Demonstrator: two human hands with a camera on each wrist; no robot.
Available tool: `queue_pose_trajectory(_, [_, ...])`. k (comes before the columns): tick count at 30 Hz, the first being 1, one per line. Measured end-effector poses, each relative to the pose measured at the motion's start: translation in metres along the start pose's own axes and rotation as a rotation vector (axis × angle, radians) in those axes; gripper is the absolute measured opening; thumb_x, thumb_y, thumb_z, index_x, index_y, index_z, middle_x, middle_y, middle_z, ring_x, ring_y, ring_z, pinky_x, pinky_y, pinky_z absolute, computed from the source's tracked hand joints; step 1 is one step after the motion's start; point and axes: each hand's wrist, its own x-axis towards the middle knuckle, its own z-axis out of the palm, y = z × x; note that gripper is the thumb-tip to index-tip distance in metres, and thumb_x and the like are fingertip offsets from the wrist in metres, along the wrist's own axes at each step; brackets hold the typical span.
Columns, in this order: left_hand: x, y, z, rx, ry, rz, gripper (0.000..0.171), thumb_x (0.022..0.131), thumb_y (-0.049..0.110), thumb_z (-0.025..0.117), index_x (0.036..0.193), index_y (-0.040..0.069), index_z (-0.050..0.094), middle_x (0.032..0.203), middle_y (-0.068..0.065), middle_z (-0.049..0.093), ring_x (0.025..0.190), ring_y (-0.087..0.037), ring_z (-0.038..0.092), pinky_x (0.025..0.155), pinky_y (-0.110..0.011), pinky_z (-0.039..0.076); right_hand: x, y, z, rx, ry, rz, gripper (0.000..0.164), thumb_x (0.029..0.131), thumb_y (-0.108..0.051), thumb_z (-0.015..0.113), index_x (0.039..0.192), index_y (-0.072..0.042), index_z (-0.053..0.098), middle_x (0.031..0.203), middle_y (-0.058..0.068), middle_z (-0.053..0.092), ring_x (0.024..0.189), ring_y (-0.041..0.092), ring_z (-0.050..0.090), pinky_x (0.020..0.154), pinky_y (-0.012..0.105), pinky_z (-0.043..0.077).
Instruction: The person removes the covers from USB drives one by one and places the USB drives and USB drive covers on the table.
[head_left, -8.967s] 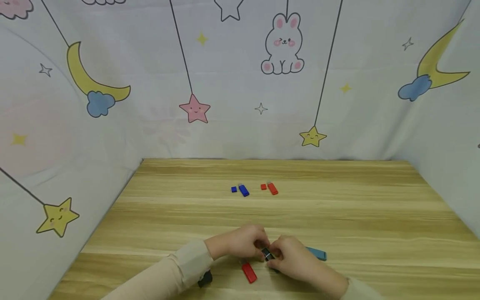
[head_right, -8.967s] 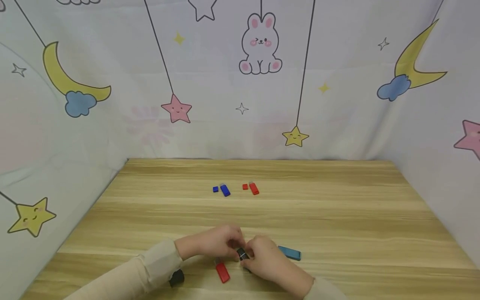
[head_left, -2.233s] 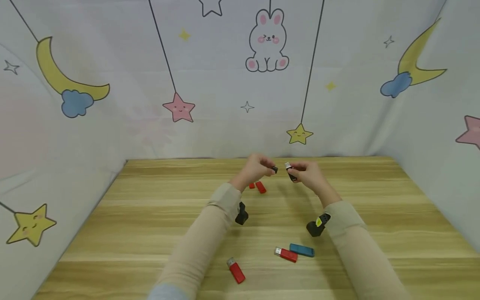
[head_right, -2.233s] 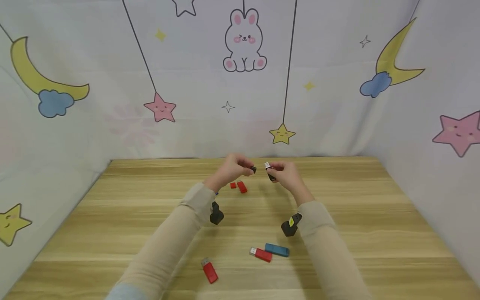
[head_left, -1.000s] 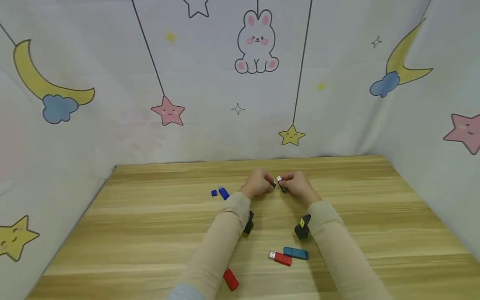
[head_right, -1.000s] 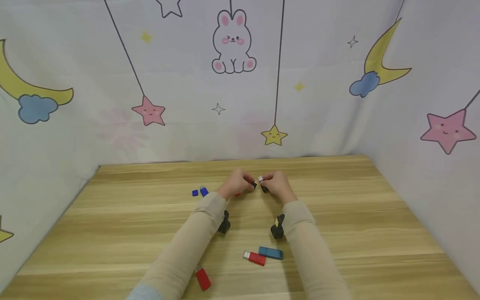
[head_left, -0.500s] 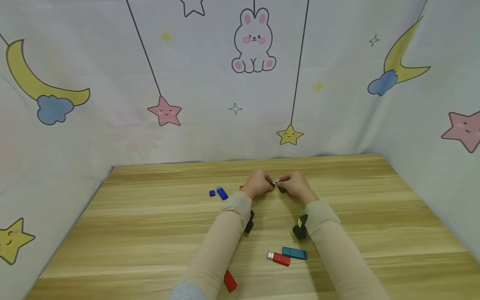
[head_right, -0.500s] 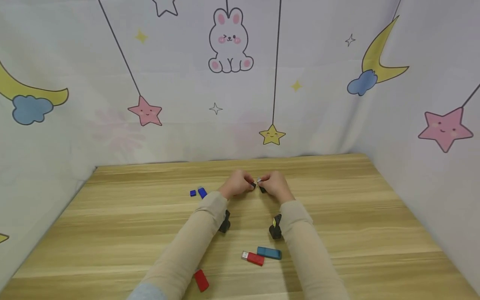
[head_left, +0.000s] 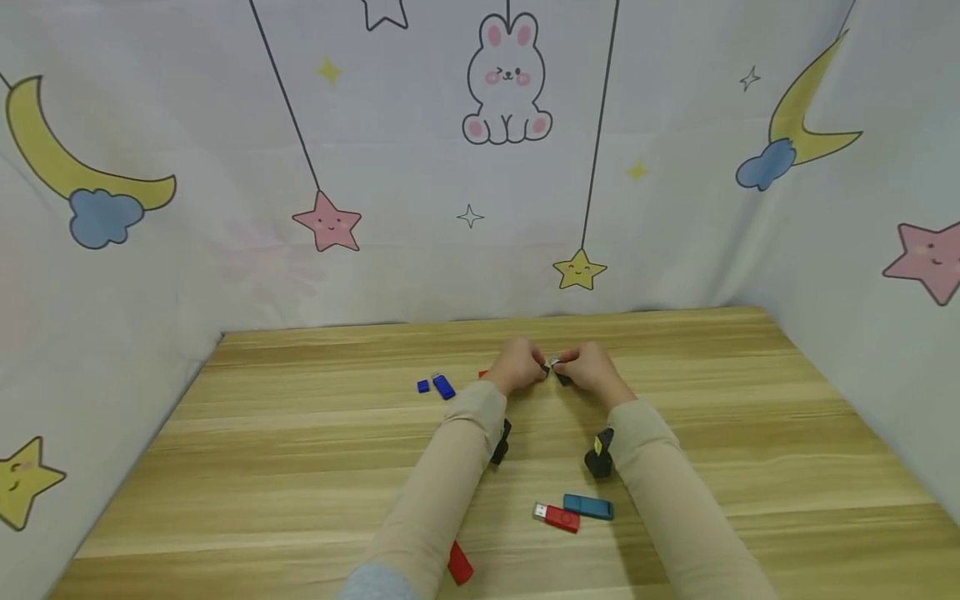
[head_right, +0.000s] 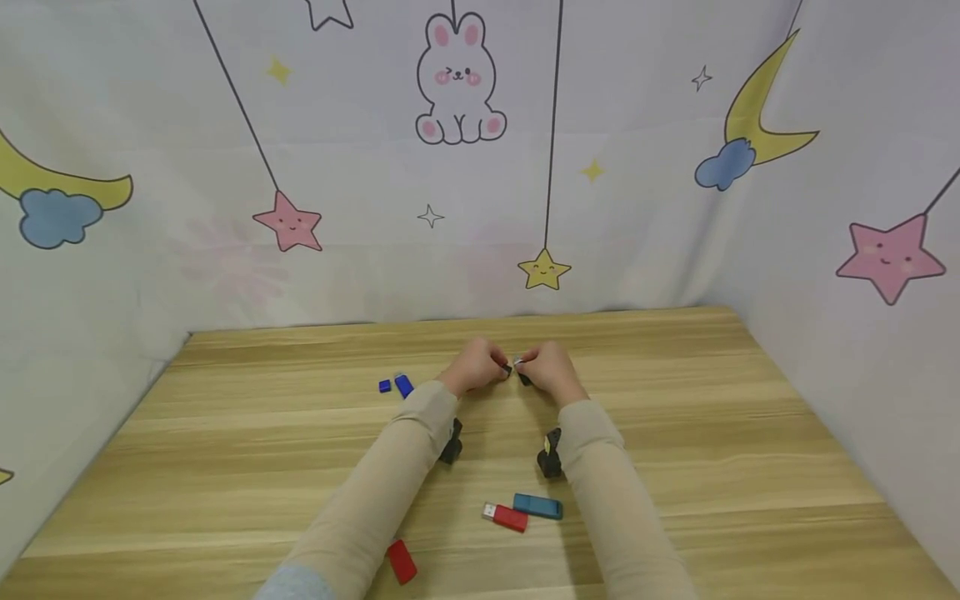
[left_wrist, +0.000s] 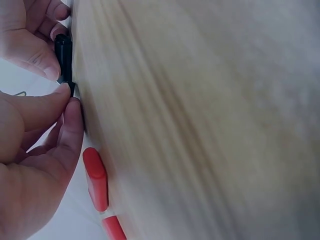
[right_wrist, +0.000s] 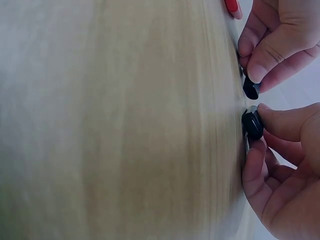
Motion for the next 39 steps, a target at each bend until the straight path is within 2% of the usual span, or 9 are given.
queue_pose_trajectory(2, [-0.001,-0.001,-0.001,0.003,-0.006,-0.01,0.019,0.081,0.004,0.073,0.099,-0.002,0.073,0.101,-0.012,0.071,0.096,-0.024,0.063,0.082,-0.03,0.051,0.0,-0.001,0.001,0.004,0.001,-0.003,0.027,0.088,-0.014,0.068,0.107,0.006,0.07,0.11,0.021,0.068,0.095,0.027,0.06,0.079,0.033,0.049])
queue_pose_trajectory(9, [-0.004,-0.005,-0.003,0.018,-0.034,-0.027,0.021,0.083,0.005,0.072,0.103,-0.002,0.072,0.106,-0.013,0.07,0.1,-0.026,0.063,0.085,-0.033,0.051,-0.002,-0.002,0.005,0.038,0.002,0.005,0.024,0.089,-0.014,0.069,0.103,0.006,0.071,0.1,0.017,0.069,0.064,0.011,0.055,0.055,0.021,0.045])
queue_pose_trajectory(18, [-0.009,-0.01,-0.008,-0.007,-0.063,-0.039,0.029,0.087,0.006,0.068,0.114,-0.003,0.068,0.118,-0.015,0.066,0.111,-0.027,0.06,0.092,-0.036,0.049,-0.004,-0.007,0.009,0.073,-0.009,0.018,0.025,0.09,-0.013,0.067,0.105,0.007,0.069,0.104,0.02,0.067,0.061,0.01,0.055,0.055,0.022,0.048])
queue_pose_trajectory(20, [-0.011,-0.01,-0.01,-0.027,-0.076,-0.049,0.032,0.088,0.007,0.066,0.119,-0.003,0.065,0.123,-0.015,0.063,0.115,-0.028,0.058,0.094,-0.037,0.048,-0.004,-0.008,0.009,0.082,-0.023,0.022,0.028,0.091,-0.014,0.065,0.108,0.008,0.068,0.105,0.02,0.067,0.064,0.013,0.057,0.058,0.024,0.049])
queue_pose_trajectory(24, [-0.015,-0.008,-0.016,-0.093,-0.088,-0.06,0.037,0.091,0.007,0.064,0.126,-0.003,0.06,0.128,-0.016,0.06,0.116,-0.029,0.057,0.094,-0.038,0.048,-0.007,-0.012,0.002,0.058,-0.064,0.018,0.038,0.095,-0.02,0.059,0.121,0.008,0.061,0.115,0.022,0.064,0.089,0.023,0.061,0.076,0.032,0.051])
queue_pose_trajectory(27, [-0.017,-0.002,-0.024,-0.124,-0.066,-0.028,0.038,0.09,0.007,0.065,0.126,-0.004,0.06,0.124,-0.018,0.062,0.111,-0.029,0.06,0.091,-0.037,0.05,-0.01,-0.018,-0.008,0.026,-0.088,-0.012,0.045,0.098,-0.025,0.055,0.13,0.007,0.054,0.129,0.026,0.056,0.111,0.033,0.056,0.091,0.041,0.048])
queue_pose_trajectory(29, [-0.018,0.003,-0.03,-0.127,-0.051,0.003,0.038,0.09,0.007,0.065,0.126,-0.005,0.06,0.121,-0.018,0.064,0.109,-0.029,0.061,0.089,-0.036,0.051,-0.011,-0.021,-0.015,0.028,-0.101,-0.042,0.048,0.099,-0.026,0.053,0.134,0.006,0.05,0.134,0.028,0.051,0.118,0.039,0.052,0.095,0.046,0.046])
queue_pose_trajectory(35, [-0.032,0.013,-0.05,-0.1,-0.056,0.102,0.038,0.092,0.009,0.063,0.128,-0.003,0.059,0.116,-0.017,0.065,0.104,-0.026,0.061,0.084,-0.034,0.051,-0.025,-0.03,-0.033,0.014,-0.111,-0.145,0.051,0.099,-0.028,0.055,0.136,0.006,0.049,0.13,0.028,0.053,0.12,0.04,0.051,0.094,0.048,0.047])
queue_pose_trajectory(39, [-0.047,0.016,-0.064,-0.101,-0.065,0.171,0.037,0.092,0.009,0.062,0.127,-0.003,0.059,0.117,-0.018,0.064,0.107,-0.027,0.06,0.088,-0.036,0.051,-0.042,-0.039,-0.042,-0.016,-0.106,-0.206,0.052,0.098,-0.03,0.056,0.135,0.006,0.05,0.125,0.026,0.057,0.116,0.039,0.053,0.093,0.049,0.047])
